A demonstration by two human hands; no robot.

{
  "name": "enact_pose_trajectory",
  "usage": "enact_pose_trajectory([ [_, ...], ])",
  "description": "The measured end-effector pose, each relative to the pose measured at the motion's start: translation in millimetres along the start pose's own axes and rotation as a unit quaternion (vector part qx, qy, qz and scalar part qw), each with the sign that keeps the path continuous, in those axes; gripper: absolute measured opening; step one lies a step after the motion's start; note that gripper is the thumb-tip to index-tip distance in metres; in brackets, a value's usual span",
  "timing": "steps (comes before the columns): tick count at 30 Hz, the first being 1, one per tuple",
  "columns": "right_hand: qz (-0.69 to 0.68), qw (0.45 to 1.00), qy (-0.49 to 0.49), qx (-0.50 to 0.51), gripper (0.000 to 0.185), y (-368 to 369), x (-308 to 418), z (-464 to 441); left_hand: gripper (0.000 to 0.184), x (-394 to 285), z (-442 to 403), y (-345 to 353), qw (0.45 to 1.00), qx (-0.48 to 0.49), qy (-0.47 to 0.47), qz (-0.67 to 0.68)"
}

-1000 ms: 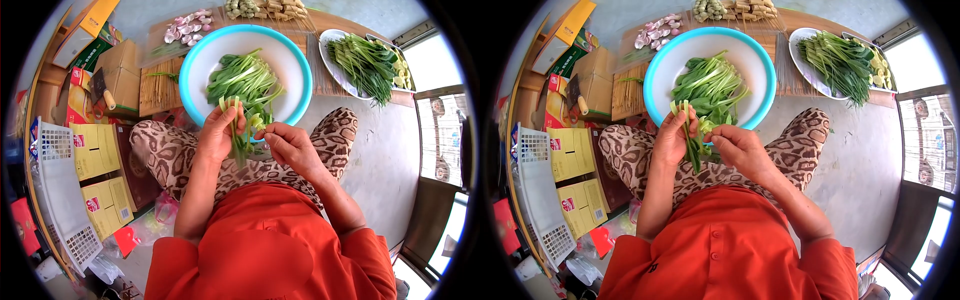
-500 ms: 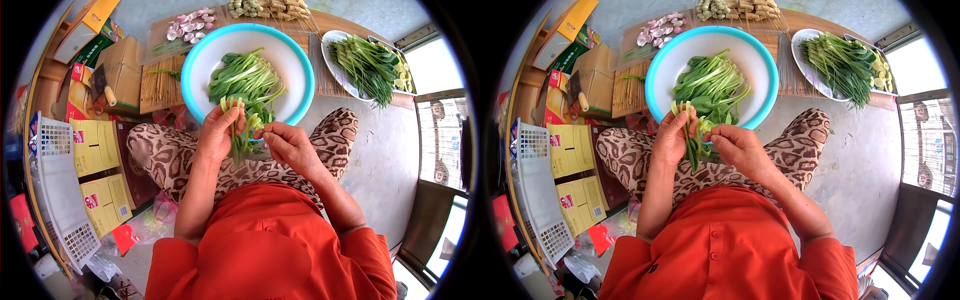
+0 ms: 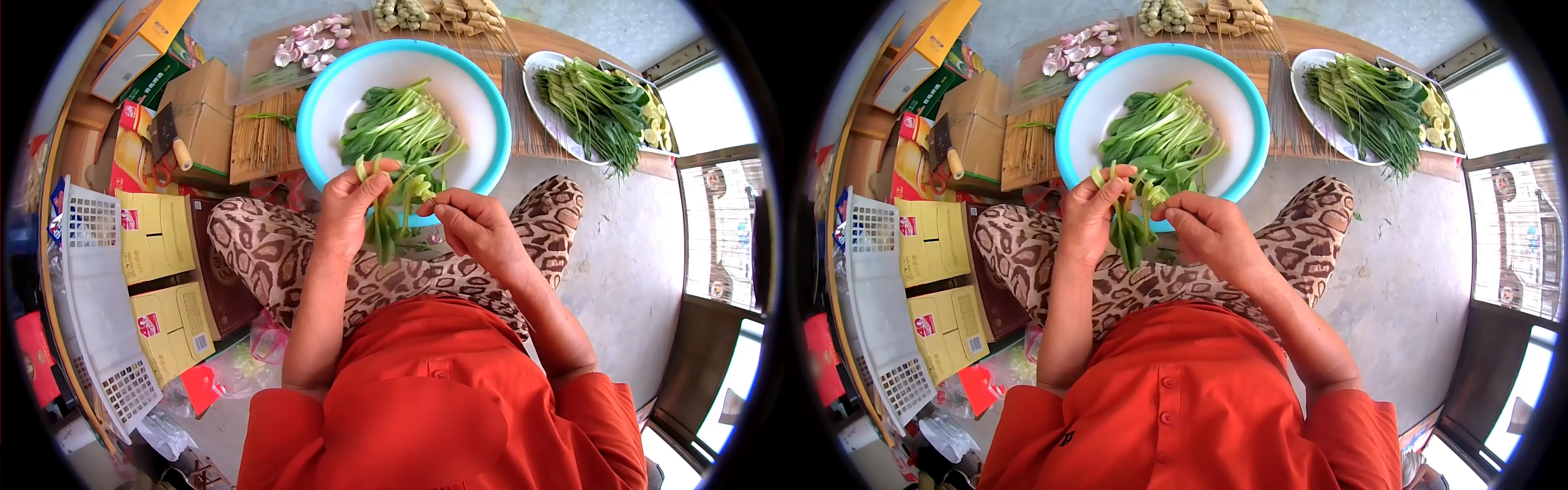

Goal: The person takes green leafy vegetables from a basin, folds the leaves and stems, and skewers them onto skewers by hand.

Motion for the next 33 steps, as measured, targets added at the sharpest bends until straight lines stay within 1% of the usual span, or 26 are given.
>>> enact_pose_trajectory([
  [2,0.004,1.0,0.0,-0.003,0.02,-2.5,3.1,3.5,0.027,-6.5,-0.9,-4.4,1.0,0.001,0.019,-0.025],
  [4,0.009,1.0,0.007,-0.013,0.021,-4.3,3.1,5.4,0.028,-10.1,-0.8,-8.8,0.999,-0.035,0.018,0.028],
  [11,-0.016,1.0,-0.02,0.001,0.02,5.4,4.5,5.7,0.028,-10.1,1.8,10.6,1.0,0.01,0.011,0.011],
  [15,-0.004,1.0,-0.023,0.0,0.019,8.6,3.9,4.4,0.028,-10.9,5.1,16.2,1.0,0.008,-0.002,0.011],
  [24,0.033,0.999,-0.012,0.0,0.018,9.1,4.0,5.0,0.025,-16.9,6.9,19.8,0.999,0.022,0.031,-0.018],
  [30,0.026,1.0,-0.013,-0.002,0.018,9.2,2.5,5.2,0.023,-16.6,6.6,19.4,0.999,0.021,0.036,-0.02],
  [33,0.022,1.0,-0.012,-0.001,0.018,9.5,1.9,5.4,0.019,-13.9,6.6,17.8,0.999,0.041,0.026,-0.011],
])
Point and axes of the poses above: each hand's wrist, its own z-axis away from the middle knuckle, its own y-axis out of the palm, x = y × z, the point moved 6 cm from there along -z, towards the middle knuckle, and after that the axes turned 1 degree about -x, right-handed, at the moved point
